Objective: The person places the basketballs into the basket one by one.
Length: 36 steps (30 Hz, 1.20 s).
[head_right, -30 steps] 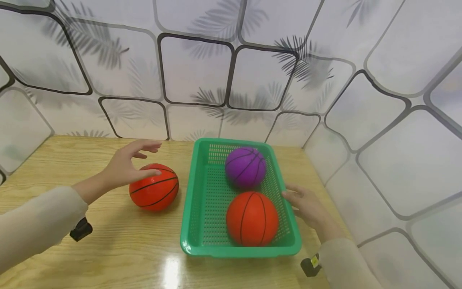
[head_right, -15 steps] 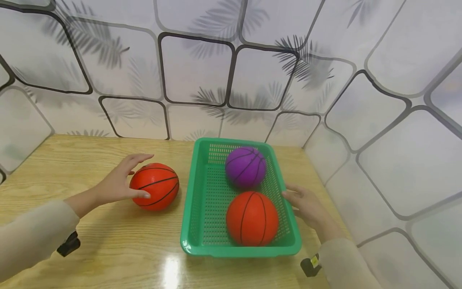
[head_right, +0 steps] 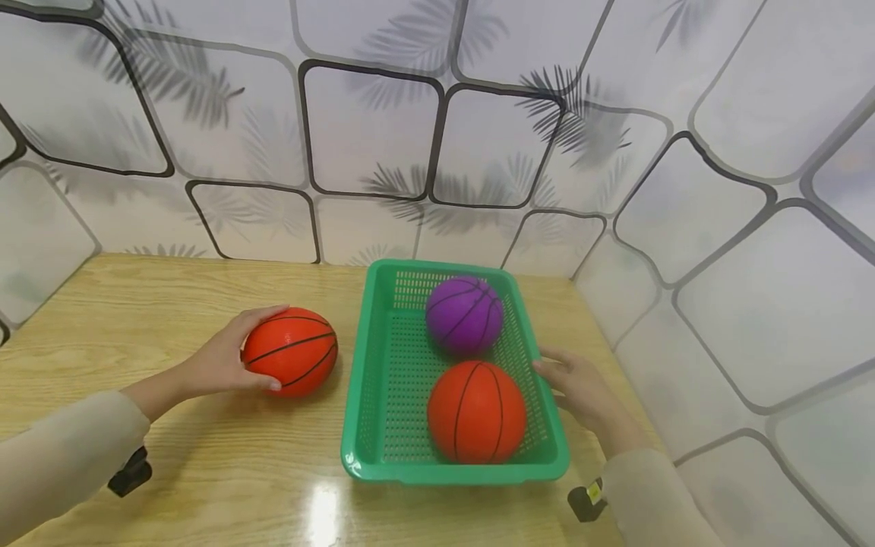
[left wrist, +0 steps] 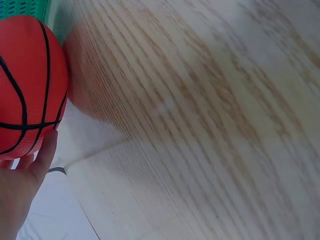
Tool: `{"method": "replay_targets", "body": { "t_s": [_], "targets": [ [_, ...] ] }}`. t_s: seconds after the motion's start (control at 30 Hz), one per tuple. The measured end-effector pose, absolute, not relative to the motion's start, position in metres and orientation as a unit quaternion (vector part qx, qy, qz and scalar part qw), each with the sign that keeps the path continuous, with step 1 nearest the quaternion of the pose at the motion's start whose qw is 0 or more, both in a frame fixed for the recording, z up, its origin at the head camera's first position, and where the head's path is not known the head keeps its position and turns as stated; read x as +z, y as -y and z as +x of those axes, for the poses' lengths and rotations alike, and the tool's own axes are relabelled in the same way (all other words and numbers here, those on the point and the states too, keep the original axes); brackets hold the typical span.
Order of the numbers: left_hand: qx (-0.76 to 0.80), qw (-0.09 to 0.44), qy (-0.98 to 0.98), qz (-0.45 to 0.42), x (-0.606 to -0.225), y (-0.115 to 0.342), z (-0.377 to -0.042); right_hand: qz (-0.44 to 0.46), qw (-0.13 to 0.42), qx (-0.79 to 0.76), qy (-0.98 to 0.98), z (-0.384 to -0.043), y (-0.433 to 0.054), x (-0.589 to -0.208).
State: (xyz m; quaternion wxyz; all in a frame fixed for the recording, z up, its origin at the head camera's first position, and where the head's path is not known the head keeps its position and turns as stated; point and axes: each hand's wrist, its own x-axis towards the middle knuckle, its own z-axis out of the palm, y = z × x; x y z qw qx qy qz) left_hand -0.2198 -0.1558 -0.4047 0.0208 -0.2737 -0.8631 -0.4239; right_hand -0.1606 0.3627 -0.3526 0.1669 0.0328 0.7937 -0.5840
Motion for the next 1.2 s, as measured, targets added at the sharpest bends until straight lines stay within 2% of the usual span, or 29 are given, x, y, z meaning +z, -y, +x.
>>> {"method": "replay_targets", "body": {
  "t_s": [0.2, 0.47, 0.87, 1.2],
  "targets": [
    [-0.423, 0.024, 0.869, -0.255, -0.402, 0.156, -0.219, 0.033, 0.167, -0.586, -0.792, -0.161, -0.362, -0.353],
    [-0.438, -0.01, 0.867, -0.239, -0.386, 0.157, -0.222, 0.031, 0.165, -0.583, -0.795, -0.161, -0.363, -0.354],
    [-0.449, -0.01, 0.853, -0.265, -0.341, 0.149, -0.236, 0.03, 0.164, -0.58, -0.798, -0.162, -0.365, -0.355],
    [-0.445, -0.008, 0.845, -0.295, -0.309, 0.124, -0.246, 0.032, 0.166, -0.58, -0.797, -0.162, -0.365, -0.353]
  ]
}}
